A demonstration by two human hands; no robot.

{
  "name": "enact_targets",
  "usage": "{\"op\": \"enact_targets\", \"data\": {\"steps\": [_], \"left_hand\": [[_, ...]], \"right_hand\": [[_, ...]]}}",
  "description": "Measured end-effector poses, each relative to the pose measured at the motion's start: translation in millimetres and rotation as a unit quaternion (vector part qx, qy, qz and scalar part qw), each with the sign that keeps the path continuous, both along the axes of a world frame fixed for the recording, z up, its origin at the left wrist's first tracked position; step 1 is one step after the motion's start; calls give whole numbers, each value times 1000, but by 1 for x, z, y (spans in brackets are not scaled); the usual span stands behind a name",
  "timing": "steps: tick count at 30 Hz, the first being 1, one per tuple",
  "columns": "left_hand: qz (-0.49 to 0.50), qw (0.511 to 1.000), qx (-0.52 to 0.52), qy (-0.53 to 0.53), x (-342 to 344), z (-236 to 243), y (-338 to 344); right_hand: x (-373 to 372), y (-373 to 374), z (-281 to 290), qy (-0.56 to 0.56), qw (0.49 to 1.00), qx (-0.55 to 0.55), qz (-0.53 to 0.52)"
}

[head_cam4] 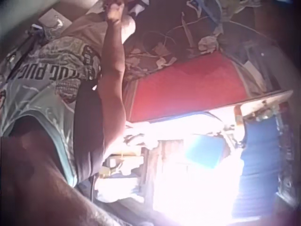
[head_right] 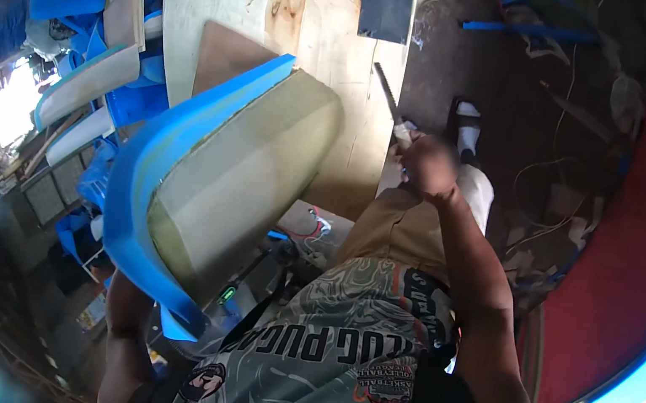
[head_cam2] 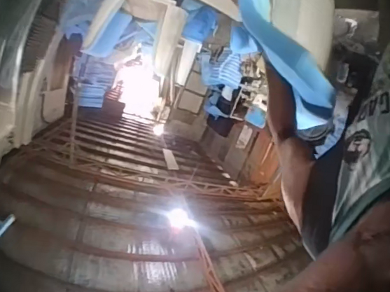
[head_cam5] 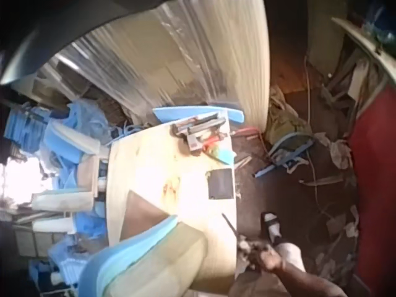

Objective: The recorder is applying blue foam padding to a wooden chair frame and securing it with adhesive from a bottle.

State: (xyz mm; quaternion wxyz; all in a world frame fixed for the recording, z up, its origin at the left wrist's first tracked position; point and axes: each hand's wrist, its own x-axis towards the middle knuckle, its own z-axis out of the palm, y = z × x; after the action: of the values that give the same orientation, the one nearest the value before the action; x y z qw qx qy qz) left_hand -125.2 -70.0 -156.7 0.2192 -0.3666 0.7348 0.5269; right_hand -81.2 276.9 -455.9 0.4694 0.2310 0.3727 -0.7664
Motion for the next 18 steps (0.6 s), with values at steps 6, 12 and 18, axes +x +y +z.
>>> {"op": "enact_targets", "data": {"steps": [6, 12, 18], "left_hand": [[-78, 993, 11, -85, -52, -45, 28], [-151, 977, 35, -148, -90, -83, 42], [-195, 959, 74, -190, -95, -118, 44]], "right_hand": [[16, -45, 22, -86, 996, -15, 27], [17, -87, 15, -142, 987, -65, -49], [10, -114, 7, -173, 959, -179, -134]]}}
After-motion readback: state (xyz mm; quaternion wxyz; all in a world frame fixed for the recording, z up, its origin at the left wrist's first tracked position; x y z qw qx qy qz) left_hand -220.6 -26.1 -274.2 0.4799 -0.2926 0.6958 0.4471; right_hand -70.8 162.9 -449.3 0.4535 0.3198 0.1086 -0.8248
